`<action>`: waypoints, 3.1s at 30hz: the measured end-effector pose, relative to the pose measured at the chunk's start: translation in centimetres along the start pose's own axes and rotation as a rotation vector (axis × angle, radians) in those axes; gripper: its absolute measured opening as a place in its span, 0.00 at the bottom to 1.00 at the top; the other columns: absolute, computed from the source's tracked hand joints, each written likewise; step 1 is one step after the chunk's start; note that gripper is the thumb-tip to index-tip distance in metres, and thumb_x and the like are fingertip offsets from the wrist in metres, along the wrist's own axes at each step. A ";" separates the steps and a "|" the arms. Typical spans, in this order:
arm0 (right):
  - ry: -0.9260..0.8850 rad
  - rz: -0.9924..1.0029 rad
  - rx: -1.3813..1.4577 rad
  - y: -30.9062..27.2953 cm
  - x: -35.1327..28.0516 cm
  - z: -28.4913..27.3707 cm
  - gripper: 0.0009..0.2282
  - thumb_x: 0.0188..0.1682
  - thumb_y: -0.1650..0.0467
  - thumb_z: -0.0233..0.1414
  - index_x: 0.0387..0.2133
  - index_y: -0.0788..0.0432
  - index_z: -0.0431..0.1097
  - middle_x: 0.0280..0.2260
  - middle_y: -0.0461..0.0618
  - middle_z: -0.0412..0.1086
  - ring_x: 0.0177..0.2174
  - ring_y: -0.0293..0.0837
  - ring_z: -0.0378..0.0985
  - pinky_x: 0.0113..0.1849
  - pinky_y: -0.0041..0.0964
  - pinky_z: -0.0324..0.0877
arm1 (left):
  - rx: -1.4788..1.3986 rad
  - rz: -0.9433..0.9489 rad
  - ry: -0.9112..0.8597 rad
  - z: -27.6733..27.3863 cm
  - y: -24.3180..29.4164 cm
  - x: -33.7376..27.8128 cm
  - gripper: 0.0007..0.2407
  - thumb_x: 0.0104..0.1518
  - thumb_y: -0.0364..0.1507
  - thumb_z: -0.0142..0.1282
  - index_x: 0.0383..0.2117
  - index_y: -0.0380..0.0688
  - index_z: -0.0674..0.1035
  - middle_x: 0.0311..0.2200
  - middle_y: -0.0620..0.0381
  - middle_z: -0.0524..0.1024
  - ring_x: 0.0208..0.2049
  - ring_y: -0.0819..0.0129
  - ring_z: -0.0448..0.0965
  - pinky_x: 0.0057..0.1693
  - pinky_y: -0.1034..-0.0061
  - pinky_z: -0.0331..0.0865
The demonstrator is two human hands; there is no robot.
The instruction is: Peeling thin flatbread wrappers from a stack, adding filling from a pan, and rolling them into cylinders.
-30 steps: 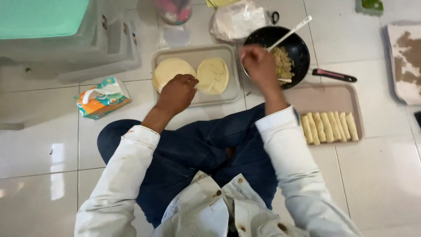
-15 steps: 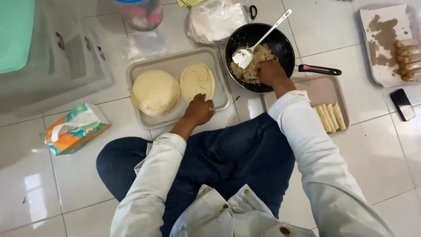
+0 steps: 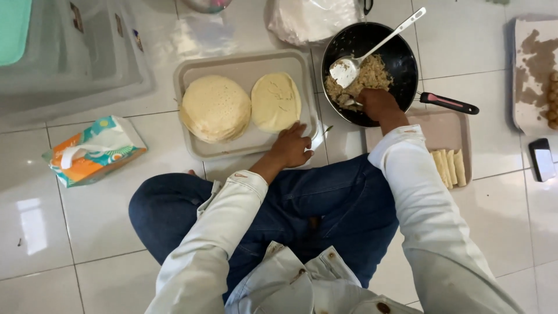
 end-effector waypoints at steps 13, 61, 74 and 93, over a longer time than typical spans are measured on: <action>-0.066 0.159 0.793 -0.7 -4.3 -2.0 0.12 0.51 0.73 0.54 0.48 0.64 0.75 0.39 0.59 0.73 0.39 0.47 0.74 0.39 0.43 0.76 | 0.041 -0.045 0.097 -1.1 -3.2 -2.2 0.10 0.61 0.38 0.53 0.43 0.53 0.83 0.48 0.52 0.77 0.57 0.53 0.75 0.56 0.56 0.73; 0.171 -0.114 0.485 -19.8 -0.2 10.5 0.10 0.52 0.72 0.49 0.45 0.63 0.71 0.37 0.62 0.72 0.43 0.62 0.79 0.44 0.54 0.75 | 0.136 -0.337 0.743 -0.7 -10.4 0.8 0.07 0.65 0.31 0.55 0.40 0.40 0.77 0.42 0.50 0.73 0.44 0.50 0.82 0.39 0.56 0.85; 0.234 -0.143 0.557 -20.0 -0.3 10.5 0.09 0.53 0.73 0.48 0.43 0.63 0.71 0.36 0.62 0.72 0.41 0.62 0.79 0.42 0.53 0.76 | 0.311 -0.325 0.863 1.6 -12.7 2.2 0.05 0.60 0.31 0.60 0.36 0.47 0.77 0.33 0.59 0.75 0.39 0.62 0.82 0.33 0.69 0.83; 0.576 -0.101 0.216 -8.1 -3.8 -3.2 0.08 0.51 0.79 0.52 0.36 0.57 0.77 0.35 0.53 0.77 0.32 0.48 0.78 0.34 0.42 0.73 | 0.319 -0.284 0.638 -0.9 -10.5 0.6 0.09 0.49 0.21 0.56 0.35 0.44 0.83 0.37 0.53 0.76 0.33 0.48 0.79 0.23 0.56 0.73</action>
Point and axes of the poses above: each hand's wrist, its own x-axis towards the middle knuckle, its own z-axis out of the palm, y = z × x, the point moved 2 cm from there along x, towards the middle knuckle
